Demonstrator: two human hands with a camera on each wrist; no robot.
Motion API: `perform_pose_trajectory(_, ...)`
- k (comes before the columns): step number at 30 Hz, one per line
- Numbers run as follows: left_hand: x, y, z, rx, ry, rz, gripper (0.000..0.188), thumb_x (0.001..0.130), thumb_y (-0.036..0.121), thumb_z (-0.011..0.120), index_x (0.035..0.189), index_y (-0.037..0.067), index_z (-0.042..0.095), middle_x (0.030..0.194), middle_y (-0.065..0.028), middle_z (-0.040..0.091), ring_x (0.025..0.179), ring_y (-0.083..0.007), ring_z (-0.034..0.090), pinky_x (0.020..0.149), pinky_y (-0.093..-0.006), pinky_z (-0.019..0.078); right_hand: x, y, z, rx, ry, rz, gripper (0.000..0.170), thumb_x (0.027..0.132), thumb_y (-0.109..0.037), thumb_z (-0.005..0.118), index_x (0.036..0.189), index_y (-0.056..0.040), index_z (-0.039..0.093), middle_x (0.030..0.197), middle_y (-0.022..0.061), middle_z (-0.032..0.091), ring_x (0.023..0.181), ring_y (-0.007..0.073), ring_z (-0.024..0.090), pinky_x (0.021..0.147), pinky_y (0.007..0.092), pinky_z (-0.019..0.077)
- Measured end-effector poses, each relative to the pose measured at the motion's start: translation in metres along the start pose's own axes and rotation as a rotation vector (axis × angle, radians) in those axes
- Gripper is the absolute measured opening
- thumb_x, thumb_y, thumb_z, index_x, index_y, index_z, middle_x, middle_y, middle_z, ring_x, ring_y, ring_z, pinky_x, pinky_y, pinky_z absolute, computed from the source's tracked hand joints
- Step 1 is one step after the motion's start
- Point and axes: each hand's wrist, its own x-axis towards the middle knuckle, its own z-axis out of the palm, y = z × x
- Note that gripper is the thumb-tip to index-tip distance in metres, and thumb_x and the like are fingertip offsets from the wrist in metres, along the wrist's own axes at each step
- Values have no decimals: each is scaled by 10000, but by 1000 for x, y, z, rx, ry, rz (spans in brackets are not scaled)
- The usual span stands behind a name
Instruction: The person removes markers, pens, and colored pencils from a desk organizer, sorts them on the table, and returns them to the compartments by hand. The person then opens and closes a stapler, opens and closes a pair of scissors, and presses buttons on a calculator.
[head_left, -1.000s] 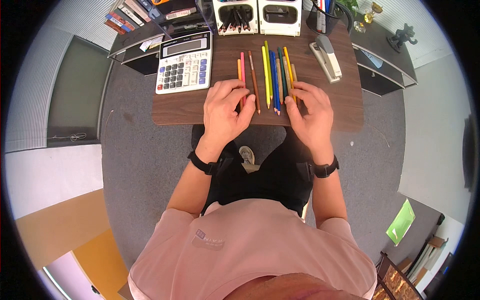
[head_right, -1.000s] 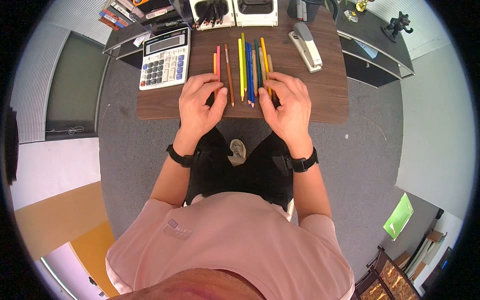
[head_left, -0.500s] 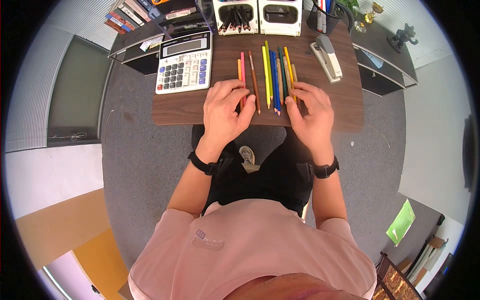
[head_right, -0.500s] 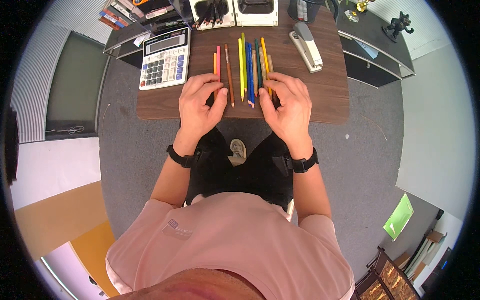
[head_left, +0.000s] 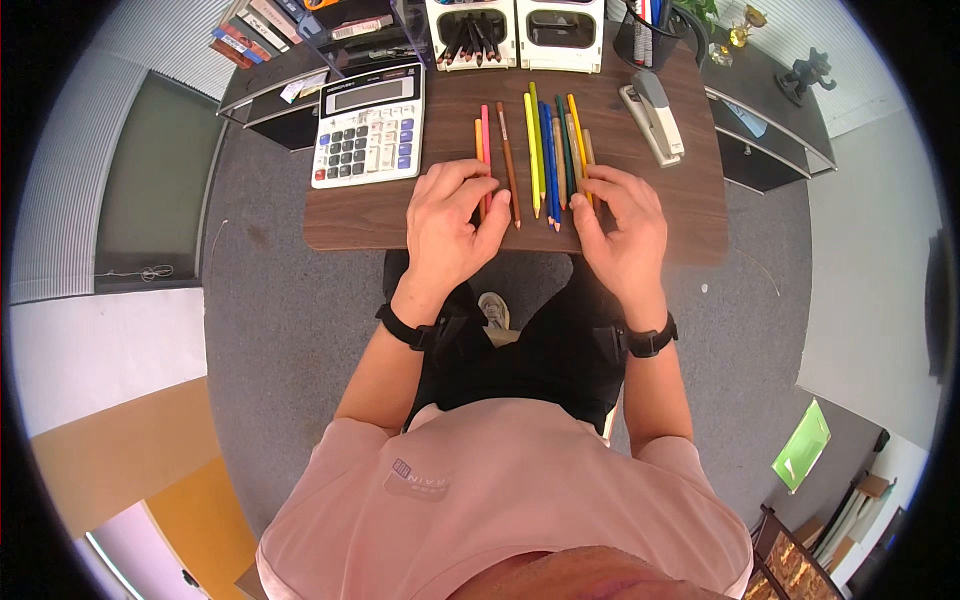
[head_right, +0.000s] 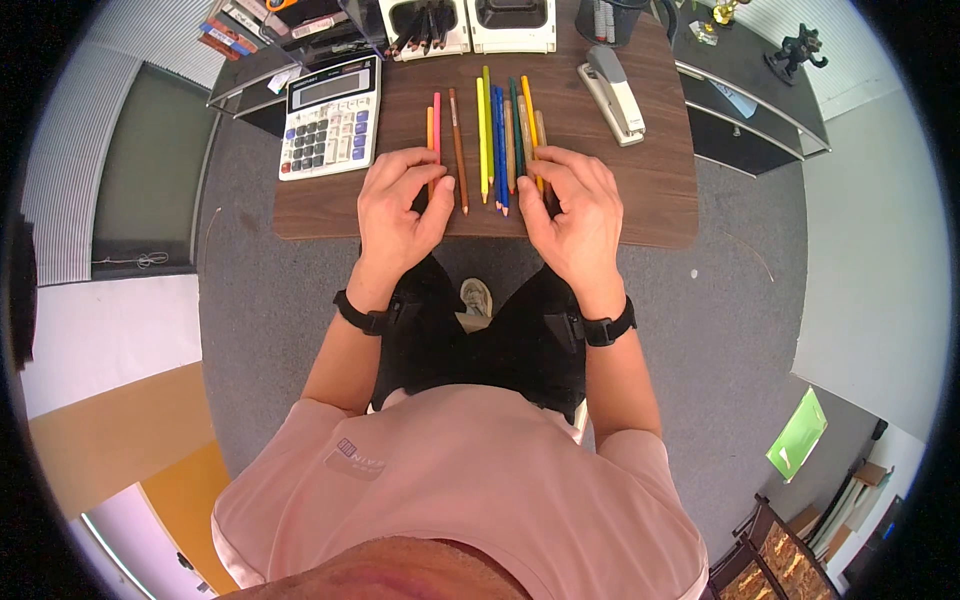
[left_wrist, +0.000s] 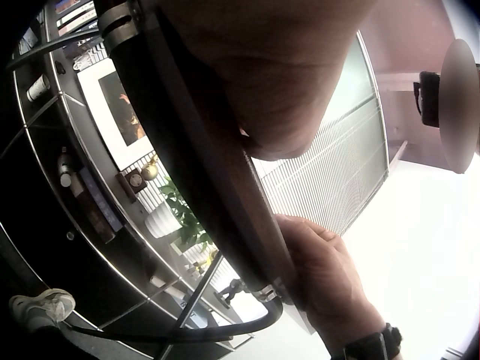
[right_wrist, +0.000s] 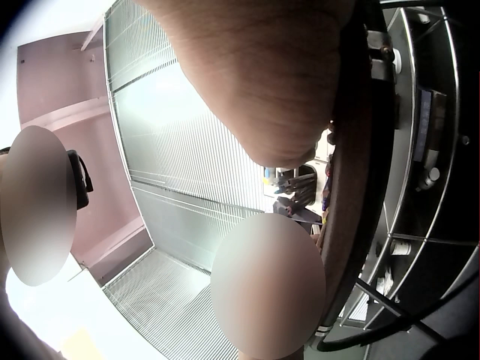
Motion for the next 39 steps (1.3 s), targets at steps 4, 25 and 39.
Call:
perform_pose_trajectory(4,0,0,-1,-1,-7,0,117,904,93,866,979,16,821,1139,-111,788,1012,-340,742,908,-451,589,0,-1,0,5,-1,5,164,954,-120,865,1093,-38,840,1234,113,837,1069,343,768,993,462,593)
perform_pose_trajectory(25,0,2,-4,12,-51,-29,128,937,81,859,1034,1,835,1183,-144,814,1069,-362,766,948,-452,614,1,-2,-1,5,14,-3,161,942,-109,867,1085,-40,838,1218,111,839,1067,341,774,991,461,598)
perform_pose_trajectory(39,-1,1,-4,12,-48,-20,124,939,81,854,1034,4,836,1191,-143,814,1073,-360,765,945,-454,614,0,-1,-1,-6,5,7,163,951,-120,867,1092,-43,839,1222,109,839,1073,337,773,988,457,597)
